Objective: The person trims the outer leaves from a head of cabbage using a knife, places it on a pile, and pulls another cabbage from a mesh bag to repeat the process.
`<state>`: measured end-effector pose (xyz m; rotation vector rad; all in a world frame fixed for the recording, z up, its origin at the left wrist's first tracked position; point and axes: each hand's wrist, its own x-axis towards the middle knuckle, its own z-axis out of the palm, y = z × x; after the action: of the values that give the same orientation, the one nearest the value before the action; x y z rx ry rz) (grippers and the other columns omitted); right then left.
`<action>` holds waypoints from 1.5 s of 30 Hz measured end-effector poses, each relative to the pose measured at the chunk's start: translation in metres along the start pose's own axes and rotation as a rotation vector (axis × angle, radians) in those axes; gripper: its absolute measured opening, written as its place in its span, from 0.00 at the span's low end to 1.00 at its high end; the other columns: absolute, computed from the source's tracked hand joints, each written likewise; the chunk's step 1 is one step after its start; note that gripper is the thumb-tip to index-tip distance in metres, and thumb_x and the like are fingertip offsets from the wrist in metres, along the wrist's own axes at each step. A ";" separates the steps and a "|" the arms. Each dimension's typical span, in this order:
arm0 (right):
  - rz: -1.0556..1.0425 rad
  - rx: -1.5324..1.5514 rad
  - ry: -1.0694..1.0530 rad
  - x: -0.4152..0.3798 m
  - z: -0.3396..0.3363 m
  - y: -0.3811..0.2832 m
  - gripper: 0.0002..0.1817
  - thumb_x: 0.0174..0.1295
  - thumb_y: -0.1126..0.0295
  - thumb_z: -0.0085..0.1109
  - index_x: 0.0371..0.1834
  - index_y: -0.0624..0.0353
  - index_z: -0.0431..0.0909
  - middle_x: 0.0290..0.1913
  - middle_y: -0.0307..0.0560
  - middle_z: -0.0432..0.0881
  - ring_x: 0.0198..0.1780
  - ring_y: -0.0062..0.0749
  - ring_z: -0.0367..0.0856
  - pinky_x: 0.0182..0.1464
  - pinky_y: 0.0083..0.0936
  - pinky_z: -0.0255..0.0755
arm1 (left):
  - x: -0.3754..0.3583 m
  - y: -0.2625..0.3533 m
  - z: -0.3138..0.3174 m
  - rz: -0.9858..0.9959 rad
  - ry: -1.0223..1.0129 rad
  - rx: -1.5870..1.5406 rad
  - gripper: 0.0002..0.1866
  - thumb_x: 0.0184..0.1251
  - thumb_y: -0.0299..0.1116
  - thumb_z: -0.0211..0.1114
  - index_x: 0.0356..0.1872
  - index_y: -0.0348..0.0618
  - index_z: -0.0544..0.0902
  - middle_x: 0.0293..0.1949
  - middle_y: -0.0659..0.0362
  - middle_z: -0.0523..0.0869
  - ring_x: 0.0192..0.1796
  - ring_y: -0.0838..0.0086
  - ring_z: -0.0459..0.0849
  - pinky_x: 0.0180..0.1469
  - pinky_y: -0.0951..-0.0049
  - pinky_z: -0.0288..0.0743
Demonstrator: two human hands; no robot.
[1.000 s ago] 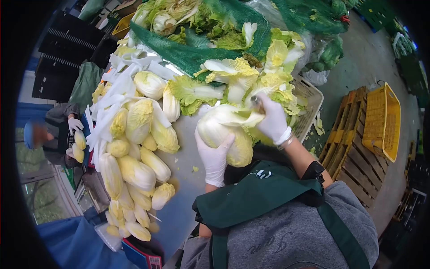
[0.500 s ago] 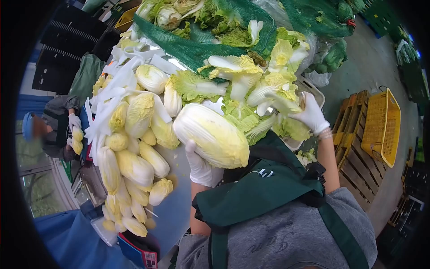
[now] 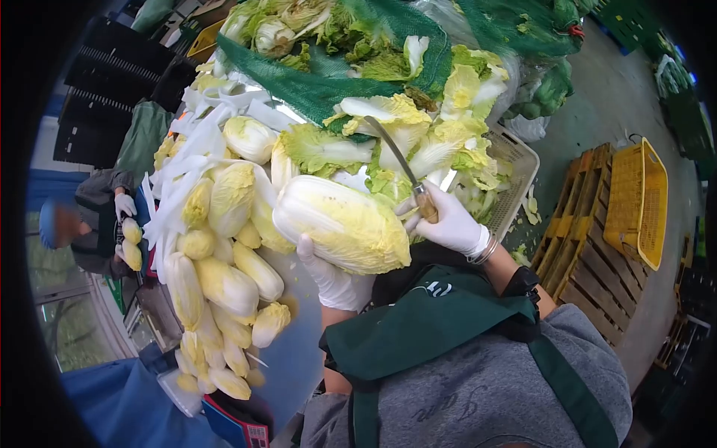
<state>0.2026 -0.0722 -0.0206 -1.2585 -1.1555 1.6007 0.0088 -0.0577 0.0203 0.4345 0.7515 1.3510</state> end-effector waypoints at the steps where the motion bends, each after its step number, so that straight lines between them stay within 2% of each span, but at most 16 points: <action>1: -0.026 0.042 0.049 0.000 0.002 0.003 0.27 0.53 0.75 0.62 0.55 0.66 0.62 0.52 0.50 0.75 0.53 0.28 0.75 0.49 0.26 0.75 | -0.002 0.001 0.003 -0.022 -0.001 -0.064 0.42 0.57 0.55 0.61 0.68 0.41 0.60 0.63 0.51 0.69 0.62 0.60 0.70 0.64 0.59 0.68; 6: -0.119 -0.083 0.224 -0.013 0.023 -0.013 0.30 0.48 0.64 0.74 0.47 0.66 0.64 0.42 0.49 0.77 0.43 0.28 0.76 0.46 0.25 0.75 | 0.001 -0.009 -0.003 0.006 -0.003 -0.069 0.41 0.58 0.54 0.61 0.68 0.43 0.59 0.63 0.51 0.68 0.63 0.59 0.69 0.65 0.58 0.65; 8: -0.214 -0.591 0.230 -0.017 0.031 -0.026 0.42 0.39 0.50 0.78 0.47 0.67 0.63 0.35 0.47 0.73 0.36 0.30 0.71 0.41 0.27 0.70 | 0.008 -0.013 -0.012 0.099 0.023 0.078 0.41 0.58 0.54 0.60 0.68 0.43 0.59 0.63 0.51 0.68 0.64 0.58 0.68 0.65 0.58 0.64; 11: -0.209 -0.446 0.205 -0.010 0.026 -0.006 0.34 0.45 0.58 0.74 0.48 0.64 0.65 0.31 0.42 0.69 0.32 0.25 0.67 0.37 0.24 0.68 | 0.013 -0.016 -0.028 0.183 0.043 0.271 0.41 0.58 0.55 0.60 0.68 0.43 0.58 0.63 0.51 0.67 0.64 0.58 0.67 0.65 0.57 0.64; 16: -0.291 -0.178 0.241 -0.012 0.009 -0.006 0.19 0.50 0.69 0.62 0.44 0.62 0.68 0.27 0.37 0.65 0.29 0.20 0.62 0.32 0.19 0.63 | 0.001 -0.009 -0.007 0.067 0.081 0.045 0.40 0.59 0.56 0.59 0.68 0.45 0.59 0.64 0.51 0.67 0.64 0.59 0.67 0.66 0.57 0.63; 18: -0.263 -0.323 0.357 -0.007 -0.001 -0.001 0.16 0.48 0.72 0.59 0.40 0.61 0.69 0.27 0.33 0.64 0.28 0.17 0.60 0.31 0.19 0.61 | 0.000 -0.007 -0.004 0.048 0.097 0.002 0.40 0.60 0.57 0.57 0.68 0.46 0.60 0.64 0.52 0.67 0.65 0.59 0.67 0.66 0.57 0.63; 20: -0.077 -0.422 0.414 -0.005 -0.013 -0.001 0.28 0.48 0.68 0.58 0.54 0.68 0.67 0.33 0.53 0.77 0.35 0.32 0.78 0.40 0.27 0.72 | 0.003 -0.007 -0.008 0.045 0.096 -0.067 0.39 0.60 0.59 0.55 0.69 0.47 0.60 0.64 0.52 0.67 0.65 0.59 0.66 0.66 0.56 0.62; 23: -0.190 -0.330 0.425 0.000 -0.018 0.024 0.32 0.51 0.65 0.63 0.59 0.67 0.65 0.41 0.50 0.78 0.41 0.30 0.77 0.46 0.26 0.71 | -0.002 -0.014 0.001 0.007 0.061 -0.134 0.44 0.56 0.65 0.54 0.69 0.48 0.58 0.64 0.51 0.66 0.64 0.57 0.67 0.64 0.54 0.67; 26: -0.038 0.181 0.137 -0.007 0.004 0.000 0.39 0.52 0.60 0.69 0.63 0.67 0.60 0.51 0.45 0.74 0.50 0.28 0.73 0.54 0.24 0.67 | -0.001 -0.021 0.000 0.031 0.083 -0.123 0.45 0.55 0.66 0.54 0.69 0.48 0.58 0.65 0.51 0.66 0.64 0.57 0.68 0.64 0.54 0.67; 27: -0.046 0.370 0.073 0.002 0.008 0.041 0.43 0.52 0.58 0.72 0.65 0.66 0.57 0.58 0.42 0.69 0.56 0.27 0.68 0.60 0.24 0.63 | 0.001 -0.025 -0.007 0.021 0.023 -0.148 0.44 0.56 0.65 0.54 0.69 0.48 0.59 0.65 0.51 0.66 0.64 0.58 0.69 0.63 0.55 0.67; 32: -0.168 0.472 -0.080 -0.013 0.011 0.013 0.30 0.55 0.72 0.63 0.60 0.64 0.60 0.54 0.45 0.73 0.56 0.26 0.71 0.58 0.24 0.66 | 0.008 -0.005 -0.050 -0.112 -0.213 0.159 0.42 0.59 0.64 0.54 0.68 0.45 0.61 0.66 0.53 0.66 0.64 0.61 0.69 0.65 0.59 0.66; 36: -0.198 0.385 -0.066 -0.016 0.015 -0.008 0.16 0.58 0.77 0.56 0.48 0.59 0.64 0.50 0.46 0.76 0.55 0.25 0.73 0.54 0.24 0.69 | -0.002 0.002 -0.004 -0.211 -0.054 0.075 0.43 0.61 0.66 0.55 0.68 0.44 0.60 0.64 0.54 0.68 0.63 0.62 0.69 0.65 0.61 0.66; 37: -0.027 0.266 -0.038 -0.019 0.011 -0.021 0.12 0.60 0.77 0.56 0.42 0.57 0.63 0.48 0.46 0.78 0.55 0.25 0.73 0.55 0.25 0.69 | -0.001 -0.002 -0.001 -0.184 -0.031 0.069 0.43 0.60 0.66 0.55 0.68 0.45 0.60 0.64 0.55 0.68 0.63 0.62 0.70 0.64 0.60 0.67; 40: -0.073 0.180 0.090 -0.016 0.013 -0.016 0.22 0.54 0.74 0.65 0.48 0.60 0.64 0.50 0.49 0.76 0.46 0.26 0.77 0.52 0.25 0.70 | 0.005 -0.008 -0.004 -0.154 0.015 0.037 0.43 0.60 0.65 0.57 0.68 0.46 0.60 0.63 0.55 0.69 0.63 0.63 0.70 0.64 0.60 0.67; 43: -0.160 0.141 0.005 -0.024 0.019 -0.017 0.38 0.50 0.63 0.73 0.59 0.65 0.61 0.52 0.52 0.75 0.56 0.30 0.73 0.58 0.27 0.68 | 0.008 -0.009 0.002 -0.074 0.038 0.107 0.41 0.62 0.63 0.56 0.68 0.45 0.61 0.62 0.54 0.70 0.63 0.64 0.70 0.65 0.63 0.66; 45: -0.163 -0.296 0.002 -0.025 0.020 -0.021 0.42 0.46 0.61 0.75 0.60 0.66 0.60 0.52 0.52 0.74 0.55 0.30 0.73 0.58 0.26 0.67 | 0.012 -0.011 -0.008 -0.036 0.040 0.195 0.40 0.62 0.63 0.56 0.67 0.45 0.62 0.62 0.54 0.70 0.63 0.65 0.70 0.65 0.64 0.66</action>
<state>0.1888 -0.0937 0.0086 -1.3113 -1.4944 1.3430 0.0112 -0.0490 0.0049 0.5464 0.9244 1.2610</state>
